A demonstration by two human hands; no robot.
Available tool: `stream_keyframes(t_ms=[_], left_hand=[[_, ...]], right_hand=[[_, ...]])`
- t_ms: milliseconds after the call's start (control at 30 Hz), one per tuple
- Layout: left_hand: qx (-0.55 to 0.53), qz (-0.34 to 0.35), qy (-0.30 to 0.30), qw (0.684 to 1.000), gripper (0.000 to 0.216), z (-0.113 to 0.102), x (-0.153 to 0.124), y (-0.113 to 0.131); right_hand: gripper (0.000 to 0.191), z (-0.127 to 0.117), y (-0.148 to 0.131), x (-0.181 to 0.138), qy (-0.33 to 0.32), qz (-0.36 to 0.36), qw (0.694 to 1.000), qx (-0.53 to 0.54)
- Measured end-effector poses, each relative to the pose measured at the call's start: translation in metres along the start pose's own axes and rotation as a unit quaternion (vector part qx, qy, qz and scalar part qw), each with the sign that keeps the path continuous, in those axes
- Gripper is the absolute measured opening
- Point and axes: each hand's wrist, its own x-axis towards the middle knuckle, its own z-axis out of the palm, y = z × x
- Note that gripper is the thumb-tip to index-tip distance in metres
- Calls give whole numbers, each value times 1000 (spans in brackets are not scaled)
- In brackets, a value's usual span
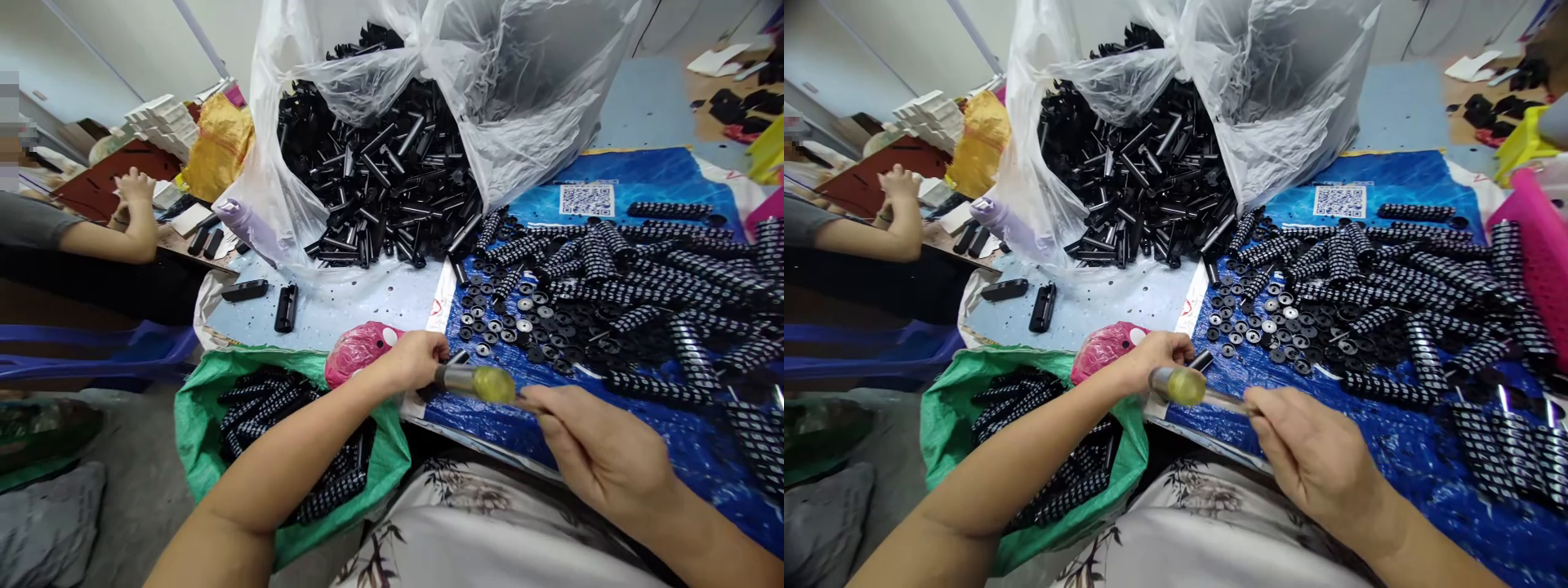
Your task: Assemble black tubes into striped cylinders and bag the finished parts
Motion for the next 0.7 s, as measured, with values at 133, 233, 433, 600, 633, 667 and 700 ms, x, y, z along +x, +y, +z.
stream_keyframes(t_ms=[133, 233, 433, 600, 633, 667, 700], left_hand=[[27, 1, -13, 1000, 33, 0, 9, 9], [90, 18, 11, 996, 26, -9, 1, 19], [18, 11, -272, 962, 17, -83, -62, 17], [-1, 49, -140, 989, 15, -87, -42, 24], [60, 86, -50, 993, 17, -80, -23, 27], [142, 115, 38, 982, 23, -72, -2, 31], [231, 134, 99, 959, 30, -64, 20, 35]], right_hand=[[17, 11, -9, -4, -91, -33, 994, -44], [18, 11, -5, -9, -114, -45, 991, -51], [17, -11, 25, -26, -63, 0, 997, -35], [15, -7, 38, -26, -91, 41, 993, -61], [16, -6, 38, -23, -99, 46, 992, -56], [16, -6, 39, -19, -104, 48, 992, -51], [16, -7, 42, -14, -102, 51, 992, -48]])
